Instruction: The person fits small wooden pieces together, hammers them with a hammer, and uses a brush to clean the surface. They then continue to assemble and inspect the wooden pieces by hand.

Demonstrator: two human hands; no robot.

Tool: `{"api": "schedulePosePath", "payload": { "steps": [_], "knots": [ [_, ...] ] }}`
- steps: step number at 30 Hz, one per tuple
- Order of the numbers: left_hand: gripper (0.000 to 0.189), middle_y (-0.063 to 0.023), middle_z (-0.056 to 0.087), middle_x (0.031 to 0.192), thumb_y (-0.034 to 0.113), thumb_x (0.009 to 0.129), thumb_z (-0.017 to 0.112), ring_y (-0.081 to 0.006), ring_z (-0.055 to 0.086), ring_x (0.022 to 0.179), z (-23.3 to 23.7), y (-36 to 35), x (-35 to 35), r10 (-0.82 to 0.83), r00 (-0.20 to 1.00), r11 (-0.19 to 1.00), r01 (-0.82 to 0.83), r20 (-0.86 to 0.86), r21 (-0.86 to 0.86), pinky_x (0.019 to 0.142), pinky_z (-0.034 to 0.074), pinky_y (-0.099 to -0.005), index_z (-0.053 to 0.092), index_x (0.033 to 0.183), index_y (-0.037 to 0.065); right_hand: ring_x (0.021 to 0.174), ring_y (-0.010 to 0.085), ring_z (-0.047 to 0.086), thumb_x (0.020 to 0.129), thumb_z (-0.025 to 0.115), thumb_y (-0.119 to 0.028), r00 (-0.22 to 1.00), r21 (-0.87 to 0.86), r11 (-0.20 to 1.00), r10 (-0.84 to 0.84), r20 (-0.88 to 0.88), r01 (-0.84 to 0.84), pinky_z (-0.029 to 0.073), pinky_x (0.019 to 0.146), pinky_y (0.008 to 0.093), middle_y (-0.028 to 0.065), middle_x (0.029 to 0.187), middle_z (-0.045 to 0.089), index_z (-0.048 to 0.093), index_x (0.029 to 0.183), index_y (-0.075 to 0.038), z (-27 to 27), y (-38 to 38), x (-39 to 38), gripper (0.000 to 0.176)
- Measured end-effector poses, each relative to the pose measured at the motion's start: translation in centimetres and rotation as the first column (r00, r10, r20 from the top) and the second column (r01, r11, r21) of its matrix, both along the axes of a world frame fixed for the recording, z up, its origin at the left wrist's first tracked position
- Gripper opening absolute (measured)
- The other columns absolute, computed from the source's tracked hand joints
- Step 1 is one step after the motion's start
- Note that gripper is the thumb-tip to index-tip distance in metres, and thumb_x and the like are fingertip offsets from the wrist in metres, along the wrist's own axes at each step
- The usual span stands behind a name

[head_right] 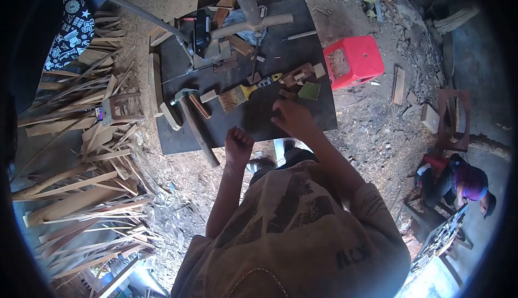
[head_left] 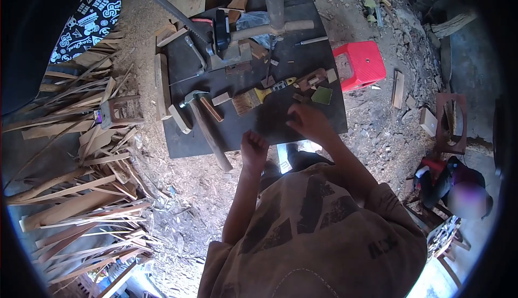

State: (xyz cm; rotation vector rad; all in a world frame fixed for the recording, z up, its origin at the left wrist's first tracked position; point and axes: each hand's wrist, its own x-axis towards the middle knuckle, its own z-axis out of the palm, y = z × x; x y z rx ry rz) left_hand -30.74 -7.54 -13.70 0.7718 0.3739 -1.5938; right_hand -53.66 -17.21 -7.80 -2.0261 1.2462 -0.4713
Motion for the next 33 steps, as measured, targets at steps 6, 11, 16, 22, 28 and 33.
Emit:
{"api": "schedulePosePath", "payload": {
  "steps": [6, 11, 16, 22, 28, 33],
  "knots": [
    [0.029, 0.0013, 0.033, 0.073, 0.023, 0.104, 0.055, -0.0143, 0.033, 0.065, 0.1, -0.6, -1.5, -0.009, 1.000, 1.000, 0.009, -0.025, 0.016, 0.062, 0.034, -0.0317, 0.041, 0.079, 0.015, 0.117, 0.0409, 0.061, 0.081, 0.083, -0.018, 0.973, -0.187, 0.974, -0.162, -0.164, 0.131, 0.055, 0.093, 0.0502, 0.0184, 0.133, 0.057, 0.053, 0.131, -0.012, 0.6, -1.7, -1.9, 0.058],
    [0.028, 0.0012, 0.034, 0.073, 0.023, 0.103, 0.055, -0.0143, 0.032, 0.065, 0.8, -1.2, -2.5, -0.019, 0.999, 0.999, 0.021, -0.041, 0.028, 0.062, 0.035, -0.0313, 0.042, 0.080, 0.015, 0.124, 0.0437, 0.057, 0.080, 0.083, -0.014, 0.984, -0.185, 0.979, -0.107, -0.139, 0.081, 0.053, 0.098, 0.0519, 0.0188, 0.133, 0.057, 0.054, 0.136, -0.013, 0.0, -2.6, -2.5, 0.063],
    [0.027, 0.0015, 0.034, 0.073, 0.023, 0.103, 0.057, -0.0140, 0.032, 0.065, 0.5, -1.1, -2.8, -0.020, 0.999, 0.999, 0.022, -0.039, 0.046, 0.062, 0.034, -0.0312, 0.044, 0.081, 0.015, 0.108, 0.0367, 0.064, 0.078, 0.078, -0.011, 0.988, -0.233, 0.972, -0.063, -0.142, 0.028, 0.055, 0.090, 0.0501, 0.0165, 0.118, 0.060, 0.055, 0.135, -0.008, -0.6, -2.9, -2.4, 0.061],
    [0.026, 0.0016, 0.035, 0.073, 0.023, 0.102, 0.057, -0.0137, 0.033, 0.064, 0.1, -1.2, -3.3, -0.020, 0.999, 0.998, 0.022, -0.035, 0.052, 0.062, 0.034, -0.0309, 0.045, 0.081, 0.015, 0.108, 0.0343, 0.064, 0.080, 0.076, -0.008, 0.979, -0.299, 0.954, -0.027, -0.200, -0.034, 0.055, 0.087, 0.0480, 0.0143, 0.113, 0.061, 0.057, 0.132, -0.008, -1.1, -3.0, -2.3, 0.055],
    [0.026, 0.0020, 0.035, 0.074, 0.023, 0.103, 0.057, -0.0135, 0.032, 0.065, -0.1, -1.3, -3.8, -0.020, 0.999, 0.999, 0.021, -0.029, 0.042, 0.062, 0.033, -0.0309, 0.044, 0.081, 0.016, 0.108, 0.0383, 0.065, 0.085, 0.077, -0.013, 0.989, -0.253, 0.967, -0.029, -0.147, -0.009, 0.054, 0.088, 0.0485, 0.0179, 0.116, 0.064, 0.058, 0.134, -0.007, -1.3, -3.0, -1.7, 0.053],
    [0.026, 0.0021, 0.034, 0.074, 0.022, 0.102, 0.057, -0.0133, 0.033, 0.065, 0.0, -0.6, -4.1, 0.023, 0.997, 0.997, -0.017, -0.071, 0.077, 0.062, 0.033, -0.0307, 0.042, 0.081, 0.016, 0.105, 0.0356, 0.066, 0.084, 0.079, -0.018, 0.987, -0.305, 0.952, -0.072, -0.142, 0.025, 0.055, 0.085, 0.0476, 0.0149, 0.112, 0.063, 0.059, 0.129, -0.006, -1.3, -3.0, -0.6, 0.051]
  ]
}}
